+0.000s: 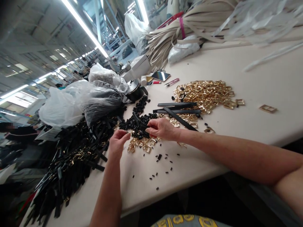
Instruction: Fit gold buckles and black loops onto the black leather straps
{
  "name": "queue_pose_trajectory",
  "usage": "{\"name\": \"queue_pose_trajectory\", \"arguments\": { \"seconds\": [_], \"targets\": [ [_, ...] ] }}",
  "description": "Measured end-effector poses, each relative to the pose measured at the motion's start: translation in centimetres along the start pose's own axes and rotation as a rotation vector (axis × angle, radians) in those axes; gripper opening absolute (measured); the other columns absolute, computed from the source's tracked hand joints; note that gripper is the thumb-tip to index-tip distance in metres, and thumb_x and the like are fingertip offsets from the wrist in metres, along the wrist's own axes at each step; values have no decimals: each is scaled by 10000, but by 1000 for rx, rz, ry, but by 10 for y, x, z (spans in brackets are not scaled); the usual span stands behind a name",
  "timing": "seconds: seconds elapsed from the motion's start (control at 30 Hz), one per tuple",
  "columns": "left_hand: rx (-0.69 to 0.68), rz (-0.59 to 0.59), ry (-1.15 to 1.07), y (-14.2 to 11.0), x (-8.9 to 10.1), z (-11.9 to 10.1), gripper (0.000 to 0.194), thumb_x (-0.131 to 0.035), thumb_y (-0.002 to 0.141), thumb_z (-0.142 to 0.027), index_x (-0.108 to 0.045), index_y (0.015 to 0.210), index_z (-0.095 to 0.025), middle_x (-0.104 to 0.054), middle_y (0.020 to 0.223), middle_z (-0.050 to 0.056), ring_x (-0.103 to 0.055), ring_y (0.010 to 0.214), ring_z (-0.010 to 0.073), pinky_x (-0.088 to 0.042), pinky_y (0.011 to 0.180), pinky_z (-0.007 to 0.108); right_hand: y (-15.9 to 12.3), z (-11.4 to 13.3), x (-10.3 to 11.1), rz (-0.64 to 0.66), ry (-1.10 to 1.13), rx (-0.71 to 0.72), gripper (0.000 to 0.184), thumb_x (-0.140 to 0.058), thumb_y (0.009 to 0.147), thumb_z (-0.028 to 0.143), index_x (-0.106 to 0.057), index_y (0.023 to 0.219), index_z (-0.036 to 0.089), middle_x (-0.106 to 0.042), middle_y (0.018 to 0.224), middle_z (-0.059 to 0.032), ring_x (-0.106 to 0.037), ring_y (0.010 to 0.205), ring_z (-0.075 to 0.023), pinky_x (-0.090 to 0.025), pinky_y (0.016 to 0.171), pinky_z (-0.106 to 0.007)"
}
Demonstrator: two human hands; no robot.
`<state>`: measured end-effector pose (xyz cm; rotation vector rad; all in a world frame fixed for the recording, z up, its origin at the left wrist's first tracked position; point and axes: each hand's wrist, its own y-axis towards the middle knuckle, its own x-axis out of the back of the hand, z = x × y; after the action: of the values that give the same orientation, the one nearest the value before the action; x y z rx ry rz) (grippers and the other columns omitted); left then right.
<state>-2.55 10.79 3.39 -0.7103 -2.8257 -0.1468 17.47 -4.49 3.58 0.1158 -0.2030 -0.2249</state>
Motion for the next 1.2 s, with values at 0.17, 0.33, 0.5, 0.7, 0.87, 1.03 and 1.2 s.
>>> {"name": "queue_pose_trajectory", "arguments": {
  "seconds": [0.17,0.33,0.5,0.7,0.87,1.03,1.2],
  "targets": [
    [168,30,-416,-29,-42,-15,400,-843,582,-357,-527,749,-178,-699,872,10,-694,714,132,-549,683,258,-1,1,-2,16,26,-25,291,-596,819,444,-561,762,160,-613,605,10,-529,506,-86,-402,479,-214],
    [232,57,-551,-33,-58,-15,404,-868,534,-314,-552,745,-176,-696,765,-20,-633,576,67,-538,628,207,-2,1,-4,24,55,-12,279,-603,822,429,-564,775,157,-607,602,18,-531,515,-88,-411,484,-211],
    [256,64,-589,-34,-60,-13,419,-888,507,-352,-597,754,-179,-690,744,-27,-644,601,76,-543,634,210,-2,-2,-5,42,35,-6,250,-596,843,399,-579,800,153,-628,630,8,-551,531,-91,-423,493,-212],
    [229,79,-583,-34,-59,-13,404,-893,514,-360,-644,779,-183,-670,698,-38,-617,564,62,-543,628,207,-2,-3,-5,35,17,18,234,-579,852,384,-576,793,158,-639,636,1,-578,539,-104,-448,508,-222],
    [237,90,-597,-35,-59,-14,406,-896,518,-355,-654,796,-185,-690,734,-25,-642,608,70,-545,656,204,-1,0,-3,14,39,2,222,-578,849,374,-567,778,163,-626,626,6,-574,533,-99,-451,503,-218],
    [255,119,-631,-35,-60,-14,391,-902,523,-327,-616,746,-180,-705,749,-27,-670,615,85,-549,632,195,-2,1,-2,18,-66,28,192,-570,852,331,-582,775,155,-632,629,1,-551,527,-91,-417,500,-210],
    [257,90,-649,-36,-62,-15,408,-915,495,-310,-574,660,-159,-709,729,-22,-653,567,75,-540,579,175,-2,4,-2,-6,-74,36,204,-565,843,334,-558,739,159,-611,611,10,-510,510,-82,-382,487,-208]
  ]
}}
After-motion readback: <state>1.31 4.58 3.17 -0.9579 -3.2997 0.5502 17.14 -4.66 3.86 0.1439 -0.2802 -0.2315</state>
